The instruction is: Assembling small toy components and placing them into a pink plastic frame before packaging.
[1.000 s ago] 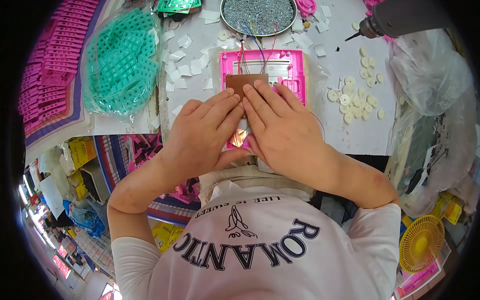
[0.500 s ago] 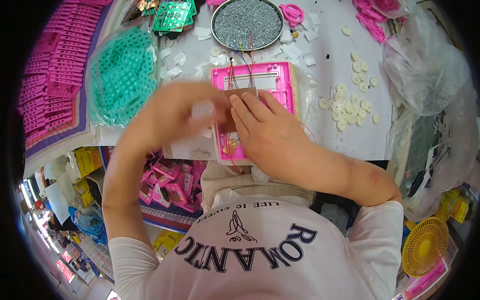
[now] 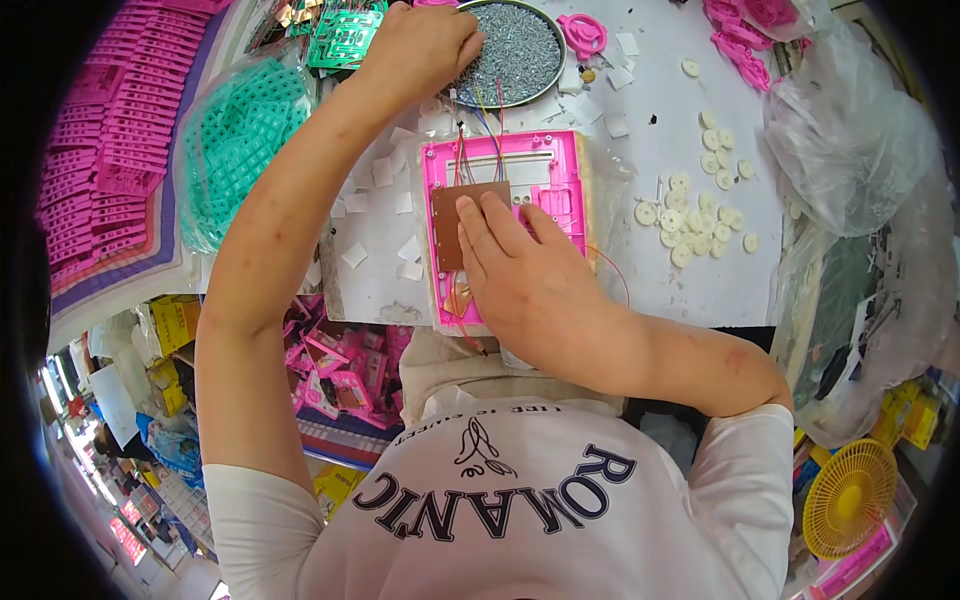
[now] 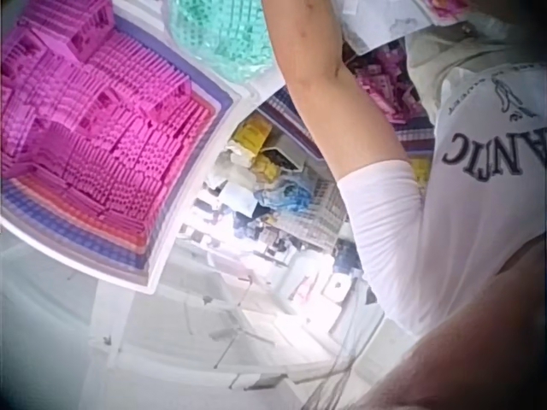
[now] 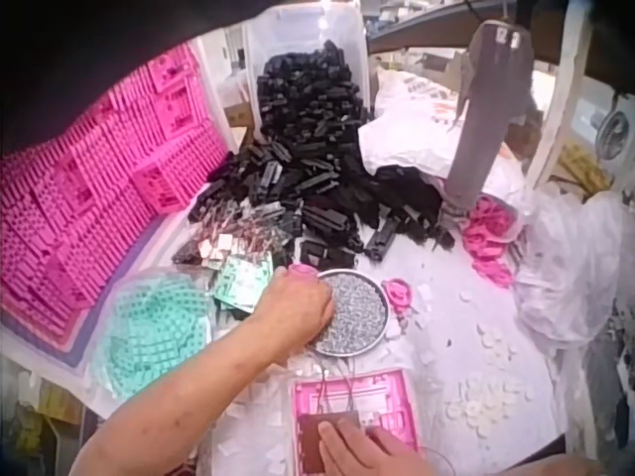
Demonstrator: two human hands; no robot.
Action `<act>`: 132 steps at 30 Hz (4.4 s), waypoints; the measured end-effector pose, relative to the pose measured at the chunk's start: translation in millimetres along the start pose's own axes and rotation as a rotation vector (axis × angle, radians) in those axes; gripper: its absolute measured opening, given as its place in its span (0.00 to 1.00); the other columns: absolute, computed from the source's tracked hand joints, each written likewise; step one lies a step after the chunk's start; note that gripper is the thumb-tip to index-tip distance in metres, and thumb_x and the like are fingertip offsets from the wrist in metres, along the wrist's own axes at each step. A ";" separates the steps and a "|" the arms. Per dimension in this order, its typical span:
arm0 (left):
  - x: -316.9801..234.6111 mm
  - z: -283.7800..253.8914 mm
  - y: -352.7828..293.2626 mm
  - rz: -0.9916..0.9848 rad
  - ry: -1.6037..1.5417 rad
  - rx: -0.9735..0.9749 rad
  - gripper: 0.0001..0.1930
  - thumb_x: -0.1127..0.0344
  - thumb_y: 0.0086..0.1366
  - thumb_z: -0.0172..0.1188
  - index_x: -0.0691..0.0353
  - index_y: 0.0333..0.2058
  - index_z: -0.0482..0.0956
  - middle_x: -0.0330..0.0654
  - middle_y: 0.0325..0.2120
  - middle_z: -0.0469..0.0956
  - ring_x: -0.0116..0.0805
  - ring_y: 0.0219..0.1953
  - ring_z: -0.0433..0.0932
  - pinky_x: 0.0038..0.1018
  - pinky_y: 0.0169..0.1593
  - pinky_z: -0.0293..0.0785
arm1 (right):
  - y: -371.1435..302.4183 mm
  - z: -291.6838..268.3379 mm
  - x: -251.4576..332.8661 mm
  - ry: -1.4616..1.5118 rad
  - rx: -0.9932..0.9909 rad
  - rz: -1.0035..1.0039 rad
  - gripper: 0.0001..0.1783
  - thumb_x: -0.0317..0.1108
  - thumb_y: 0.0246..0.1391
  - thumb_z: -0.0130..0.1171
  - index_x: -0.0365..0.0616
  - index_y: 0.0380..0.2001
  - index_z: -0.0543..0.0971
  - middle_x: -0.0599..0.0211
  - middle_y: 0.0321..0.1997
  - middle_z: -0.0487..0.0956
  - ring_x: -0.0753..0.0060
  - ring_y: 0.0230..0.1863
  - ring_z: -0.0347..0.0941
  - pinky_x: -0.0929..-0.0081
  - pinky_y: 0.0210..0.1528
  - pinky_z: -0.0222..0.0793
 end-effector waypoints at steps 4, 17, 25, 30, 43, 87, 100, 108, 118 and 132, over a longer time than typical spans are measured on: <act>16.5 -27.3 -13.7 -0.133 -0.302 -0.124 0.11 0.60 0.61 0.60 0.62 0.31 0.85 0.48 0.32 0.81 0.51 0.38 0.80 0.44 0.42 0.74 | 1.2 -2.8 0.5 0.044 -0.043 0.009 0.30 0.34 0.50 0.56 0.24 0.54 0.76 0.42 0.65 0.71 0.47 0.65 0.64 0.54 0.61 0.64; -89.0 -75.2 -174.6 -0.188 -0.640 -0.094 0.04 0.67 0.62 0.67 0.57 0.32 0.81 0.35 0.36 0.84 0.35 0.41 0.82 0.46 0.64 0.59 | -23.1 -47.6 -30.2 0.442 -0.184 -0.054 0.21 0.34 0.49 0.63 0.36 0.46 0.80 0.58 0.49 0.79 0.59 0.52 0.73 0.57 0.59 0.66; -94.6 -70.5 -171.9 -0.124 -0.631 -0.155 0.06 0.63 0.59 0.69 0.53 0.30 0.80 0.31 0.39 0.83 0.32 0.43 0.81 0.64 0.70 0.43 | 0.3 -117.6 -147.9 1.501 -1.037 0.056 0.25 0.32 0.63 0.58 0.32 0.59 0.68 0.41 0.50 0.80 0.57 0.45 0.82 0.64 0.47 0.80; -96.4 -72.4 -184.2 -0.197 -0.635 -0.197 0.06 0.64 0.59 0.69 0.53 0.29 0.79 0.31 0.41 0.82 0.32 0.44 0.81 0.69 0.68 0.41 | 24.7 -70.0 -122.0 1.535 -0.405 -0.039 0.36 0.41 0.62 0.60 0.37 0.68 0.61 0.59 0.41 0.79 0.62 0.37 0.77 0.55 0.48 0.75; -98.3 -78.6 -181.2 -0.198 -0.580 -0.149 0.07 0.67 0.58 0.69 0.54 0.32 0.78 0.32 0.41 0.84 0.30 0.46 0.82 0.72 0.68 0.39 | 31.9 -54.6 -47.3 1.587 -0.595 -0.078 0.29 0.38 0.63 0.64 0.54 0.63 0.65 0.75 0.21 0.68 0.78 0.22 0.63 0.73 0.29 0.70; -102.7 -79.2 -181.3 -0.060 -0.470 -0.151 0.10 0.65 0.54 0.70 0.57 0.29 0.76 0.32 0.41 0.83 0.29 0.46 0.80 0.63 0.72 0.41 | 34.3 -30.6 -61.6 1.570 -0.844 0.002 0.18 0.18 0.54 0.62 0.31 0.48 0.72 0.62 0.28 0.78 0.76 0.24 0.76 0.80 0.28 0.74; -102.2 -79.3 -185.5 -0.147 -0.600 -0.145 0.08 0.67 0.56 0.69 0.55 0.30 0.76 0.33 0.43 0.83 0.31 0.49 0.80 0.63 0.73 0.36 | 36.7 -24.2 -66.2 1.395 -0.708 0.056 0.17 0.22 0.53 0.66 0.37 0.46 0.75 0.68 0.25 0.75 0.78 0.22 0.70 0.76 0.27 0.69; -95.6 -79.3 -175.9 -0.296 -0.870 -0.191 0.05 0.69 0.56 0.70 0.53 0.31 0.81 0.32 0.34 0.86 0.31 0.39 0.83 0.63 0.71 0.40 | 29.2 -62.7 -43.3 1.640 -0.619 -0.121 0.26 0.38 0.66 0.61 0.58 0.63 0.66 0.76 0.22 0.67 0.77 0.23 0.61 0.74 0.24 0.64; -95.0 -79.6 -162.6 -0.205 -0.771 -0.265 0.07 0.69 0.54 0.71 0.52 0.29 0.81 0.34 0.26 0.83 0.33 0.33 0.83 0.61 0.71 0.45 | 25.7 -59.8 -46.7 1.656 -0.656 -0.105 0.24 0.38 0.65 0.62 0.58 0.61 0.67 0.77 0.20 0.66 0.77 0.21 0.62 0.74 0.24 0.66; -10.1 -8.4 -26.6 -0.251 -0.210 0.001 0.11 0.59 0.59 0.60 0.57 0.28 0.86 0.47 0.34 0.83 0.48 0.43 0.80 0.50 0.49 0.68 | 25.0 -21.8 -36.2 1.589 -0.626 -0.027 0.24 0.35 0.60 0.66 0.50 0.54 0.66 0.73 0.19 0.67 0.75 0.19 0.63 0.71 0.22 0.69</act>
Point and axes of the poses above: each hand's wrist, its own y-axis towards the middle knuckle, its own z-axis out of the palm, x = y × z, the point moved 5 cm from there along y, towards the middle knuckle
